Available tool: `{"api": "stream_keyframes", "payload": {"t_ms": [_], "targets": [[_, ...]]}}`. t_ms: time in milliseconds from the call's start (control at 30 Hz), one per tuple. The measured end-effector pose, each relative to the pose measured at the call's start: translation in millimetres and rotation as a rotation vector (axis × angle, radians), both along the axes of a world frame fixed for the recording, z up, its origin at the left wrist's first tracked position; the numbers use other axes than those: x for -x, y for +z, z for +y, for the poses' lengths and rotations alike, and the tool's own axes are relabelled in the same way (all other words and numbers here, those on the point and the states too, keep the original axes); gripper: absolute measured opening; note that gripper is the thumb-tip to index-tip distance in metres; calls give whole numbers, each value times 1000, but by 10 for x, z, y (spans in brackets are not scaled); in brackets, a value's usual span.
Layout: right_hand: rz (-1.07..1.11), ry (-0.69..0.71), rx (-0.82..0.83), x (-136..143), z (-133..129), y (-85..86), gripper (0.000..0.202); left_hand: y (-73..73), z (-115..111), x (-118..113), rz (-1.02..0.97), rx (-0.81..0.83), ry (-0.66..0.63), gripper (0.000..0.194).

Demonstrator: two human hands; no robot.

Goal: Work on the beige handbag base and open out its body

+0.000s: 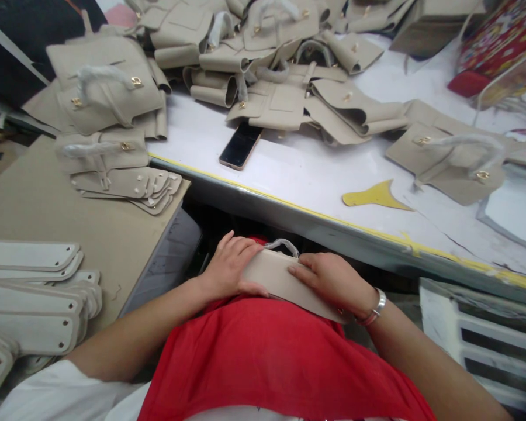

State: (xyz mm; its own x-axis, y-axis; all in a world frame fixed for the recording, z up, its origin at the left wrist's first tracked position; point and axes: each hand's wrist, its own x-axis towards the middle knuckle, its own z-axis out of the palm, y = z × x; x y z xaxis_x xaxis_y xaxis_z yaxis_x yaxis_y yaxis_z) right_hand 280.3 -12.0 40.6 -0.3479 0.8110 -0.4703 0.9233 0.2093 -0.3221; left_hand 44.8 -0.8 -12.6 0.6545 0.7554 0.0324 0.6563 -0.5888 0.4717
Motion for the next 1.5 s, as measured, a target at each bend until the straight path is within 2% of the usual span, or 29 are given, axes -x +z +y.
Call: {"api": "stream_keyframes", "payload": {"t_ms": [33, 100, 367, 567, 933, 1133, 1267, 1433, 1500], "targets": [[-1, -1, -2, 0, 1, -1, 39, 2, 6, 16, 8, -6, -41, 87], [-8, -1, 2, 3, -1, 3, 40, 4, 13, 43, 31, -16, -85, 96], [-34, -6, -6, 40, -36, 19, 41, -27, 11, 80, 83, -74, -131, 87], [-44, -9, -5, 73, -54, 19, 40, -13, -1, 101, 85, -54, -137, 81], [-76, -6, -47, 92, -89, 25, 41, -28, -16, 109, 44, -59, -113, 97], [-95, -11, -45, 57, -74, 0, 39, -31, 1, 78, 68, -70, -107, 88], [-100, -18, -32, 58, -58, 0, 38, 59, 22, 38, 124, -80, -124, 86], [-108, -30, -10, 51, -26, 10, 36, 137, 68, -112, 190, -136, -185, 84], [-115, -32, -8, 46, -16, 5, 35, 108, 74, -201, 187, -158, -224, 73]]}}
